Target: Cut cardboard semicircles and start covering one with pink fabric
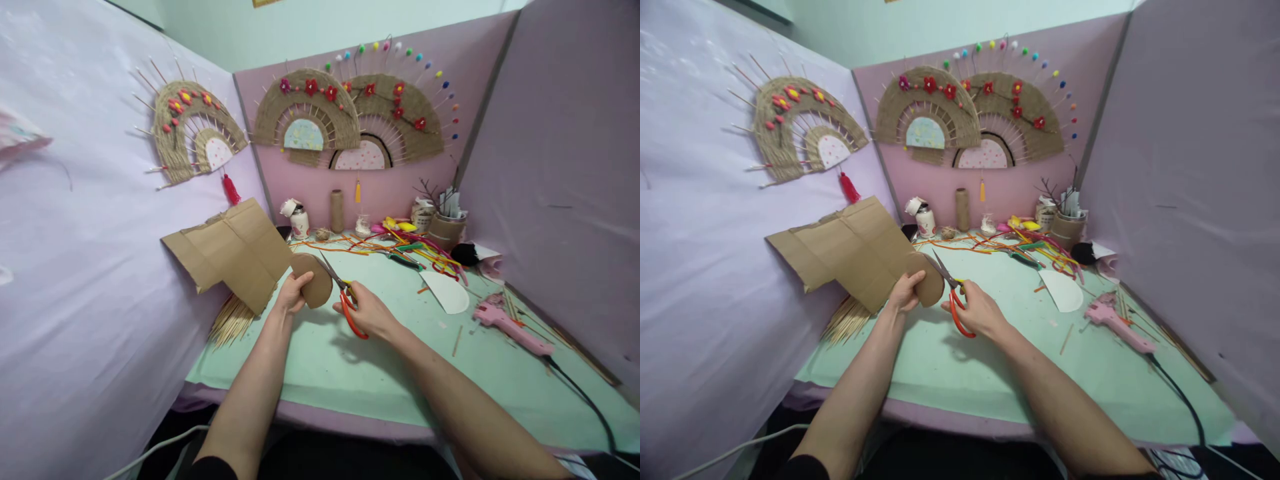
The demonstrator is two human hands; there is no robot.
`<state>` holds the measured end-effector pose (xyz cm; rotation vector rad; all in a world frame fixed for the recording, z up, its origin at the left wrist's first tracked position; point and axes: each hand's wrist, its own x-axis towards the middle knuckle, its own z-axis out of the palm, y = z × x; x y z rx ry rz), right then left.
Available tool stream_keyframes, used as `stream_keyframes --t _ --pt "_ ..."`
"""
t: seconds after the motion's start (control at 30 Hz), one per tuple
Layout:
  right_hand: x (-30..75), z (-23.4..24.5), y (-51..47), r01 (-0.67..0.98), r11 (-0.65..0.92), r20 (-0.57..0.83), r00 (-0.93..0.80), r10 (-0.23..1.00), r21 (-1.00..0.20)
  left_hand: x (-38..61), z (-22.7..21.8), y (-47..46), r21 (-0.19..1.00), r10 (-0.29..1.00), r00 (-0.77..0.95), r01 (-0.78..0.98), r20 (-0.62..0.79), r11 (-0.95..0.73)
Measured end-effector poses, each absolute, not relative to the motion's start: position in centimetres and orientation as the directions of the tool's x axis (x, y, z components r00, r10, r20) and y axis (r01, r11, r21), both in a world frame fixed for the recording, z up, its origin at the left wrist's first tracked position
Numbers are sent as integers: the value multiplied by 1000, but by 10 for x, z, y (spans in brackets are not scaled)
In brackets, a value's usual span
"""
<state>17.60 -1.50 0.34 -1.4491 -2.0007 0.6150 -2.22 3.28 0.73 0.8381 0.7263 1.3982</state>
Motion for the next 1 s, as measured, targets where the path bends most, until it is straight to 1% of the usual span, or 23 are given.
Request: stream_keyframes --t 0.2,0.4,0.53,0.6,0.67,0.8,0.87,1.0 --pt "176 6 -20 716 302 158 -262 952 -629 -22 5 33 864 997 68 -504 35 4" --pt "175 11 -24 788 256 125 -224 966 -560 -23 3 33 869 997 77 -493 7 32" --pt "173 14 -26 808 221 99 -200 975 -546 -23 3 34 860 996 90 -507 -4 49" --pt "173 13 -24 793 223 95 -206 974 -567 -23 3 34 858 997 83 -512 -2 44" --pt "175 10 -20 748 220 95 -207 974 -626 -23 4 34 854 997 75 -518 3 36" --pt "181 4 -7 653 148 101 -110 989 -743 -22 4 33 845 995 91 -535 30 23" --pt "183 2 -2 626 123 95 -78 992 -770 -21 4 33 841 995 94 -540 40 17" --pt "183 -2 1 578 116 89 -76 993 -808 -19 5 31 845 998 48 -535 50 -17"
